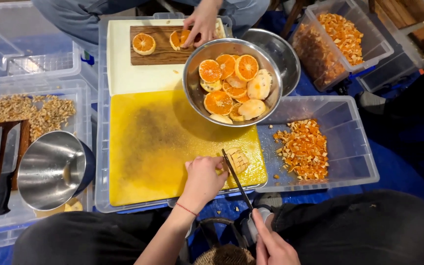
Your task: Slicing oranges into rounds and manually removing the peel from each slice.
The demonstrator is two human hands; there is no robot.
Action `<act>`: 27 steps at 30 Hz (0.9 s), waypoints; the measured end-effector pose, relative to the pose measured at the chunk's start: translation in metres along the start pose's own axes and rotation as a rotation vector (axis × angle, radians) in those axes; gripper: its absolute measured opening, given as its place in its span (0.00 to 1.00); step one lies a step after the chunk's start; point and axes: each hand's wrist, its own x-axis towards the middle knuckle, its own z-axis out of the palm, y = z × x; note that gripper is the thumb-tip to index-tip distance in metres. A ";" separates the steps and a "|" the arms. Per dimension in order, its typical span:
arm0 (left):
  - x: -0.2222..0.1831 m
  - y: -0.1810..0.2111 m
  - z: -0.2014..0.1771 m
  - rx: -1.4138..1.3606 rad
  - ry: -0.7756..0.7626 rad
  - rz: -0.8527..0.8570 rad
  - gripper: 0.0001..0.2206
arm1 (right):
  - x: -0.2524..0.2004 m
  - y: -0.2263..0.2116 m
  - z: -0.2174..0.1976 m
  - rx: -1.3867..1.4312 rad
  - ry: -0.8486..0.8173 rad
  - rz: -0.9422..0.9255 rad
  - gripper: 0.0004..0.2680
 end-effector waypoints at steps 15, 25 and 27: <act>-0.009 0.001 0.032 0.094 0.207 0.004 0.05 | 0.046 -0.008 0.026 -0.101 -0.030 -0.244 0.30; -0.029 -0.017 -0.036 0.064 0.509 -0.020 0.15 | 0.021 -0.005 0.015 0.349 -0.064 -0.143 0.25; -0.030 -0.019 -0.055 -0.036 0.504 -0.171 0.20 | 0.036 -0.018 0.005 0.297 -0.316 -0.170 0.25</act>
